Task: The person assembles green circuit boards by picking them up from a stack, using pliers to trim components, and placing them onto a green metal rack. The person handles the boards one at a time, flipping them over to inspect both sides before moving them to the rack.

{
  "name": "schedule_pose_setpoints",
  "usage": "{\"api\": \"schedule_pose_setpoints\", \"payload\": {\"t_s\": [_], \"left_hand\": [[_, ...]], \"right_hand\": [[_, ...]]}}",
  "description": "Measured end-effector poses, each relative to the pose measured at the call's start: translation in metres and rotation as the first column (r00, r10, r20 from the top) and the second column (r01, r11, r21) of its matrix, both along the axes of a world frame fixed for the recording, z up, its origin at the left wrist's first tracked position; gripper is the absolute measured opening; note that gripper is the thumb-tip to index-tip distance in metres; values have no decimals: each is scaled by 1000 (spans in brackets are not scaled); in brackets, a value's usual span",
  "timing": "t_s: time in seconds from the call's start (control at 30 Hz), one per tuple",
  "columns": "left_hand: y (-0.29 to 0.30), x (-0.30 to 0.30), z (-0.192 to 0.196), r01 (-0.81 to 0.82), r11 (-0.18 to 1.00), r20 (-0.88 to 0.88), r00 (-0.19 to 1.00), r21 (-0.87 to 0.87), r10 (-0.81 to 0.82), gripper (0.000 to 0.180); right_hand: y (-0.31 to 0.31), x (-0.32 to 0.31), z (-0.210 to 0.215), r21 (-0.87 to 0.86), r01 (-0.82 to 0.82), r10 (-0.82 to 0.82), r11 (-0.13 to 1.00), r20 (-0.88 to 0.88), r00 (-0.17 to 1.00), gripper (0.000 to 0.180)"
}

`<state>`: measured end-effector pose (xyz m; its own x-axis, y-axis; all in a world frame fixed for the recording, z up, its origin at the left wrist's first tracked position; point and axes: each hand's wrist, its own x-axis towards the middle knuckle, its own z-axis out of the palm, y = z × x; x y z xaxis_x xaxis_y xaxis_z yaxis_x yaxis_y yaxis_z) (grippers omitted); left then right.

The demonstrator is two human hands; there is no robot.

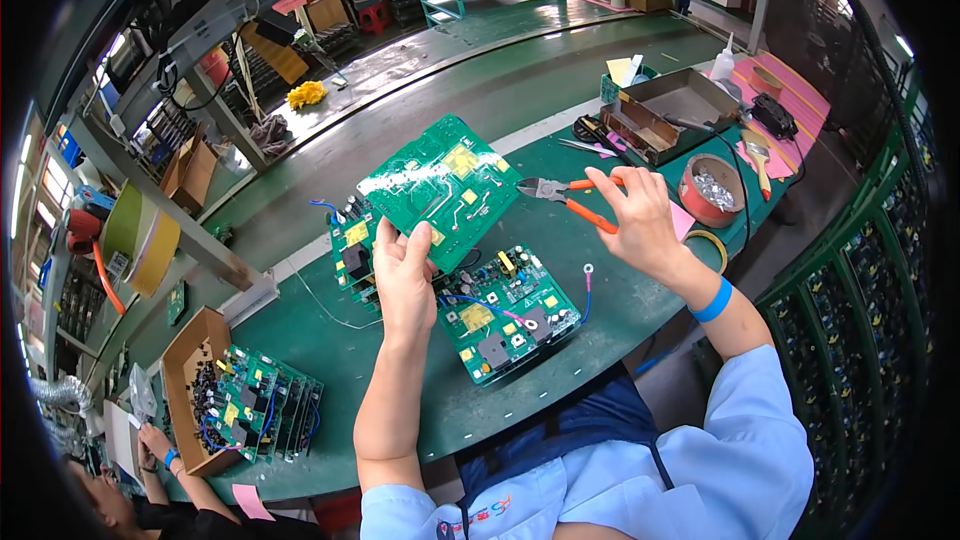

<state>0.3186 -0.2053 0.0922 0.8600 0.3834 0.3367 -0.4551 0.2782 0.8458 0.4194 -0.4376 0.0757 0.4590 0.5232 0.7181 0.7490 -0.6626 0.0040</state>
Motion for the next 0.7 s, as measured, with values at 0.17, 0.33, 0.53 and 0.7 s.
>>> {"api": "schedule_pose_setpoints", "payload": {"t_s": [0.17, 0.33, 0.53, 0.7], "left_hand": [[3, 2, -7, -8, 998, 5, 1000, 56, 8, 40], [-2, 0, -3, -15, 998, 1, 1000, 53, 15, 43], [4, 4, -10, -4, 1000, -47, 999, 23, 5, 41], [8, 5, -11, 23, 998, -24, 999, -53, -24, 34]], "right_hand": [[2, 0, -3, -7, -8, 8, 1000, -23, 1000, 56], [6, -5, -1, 10, -21, 22, 1000, -101, 995, 48], [-1, 22, -22, 466, -189, 497, 865, -734, 463, 43], [-6, 50, -46, 297, 132, 164, 946, -788, 593, 55]]}}
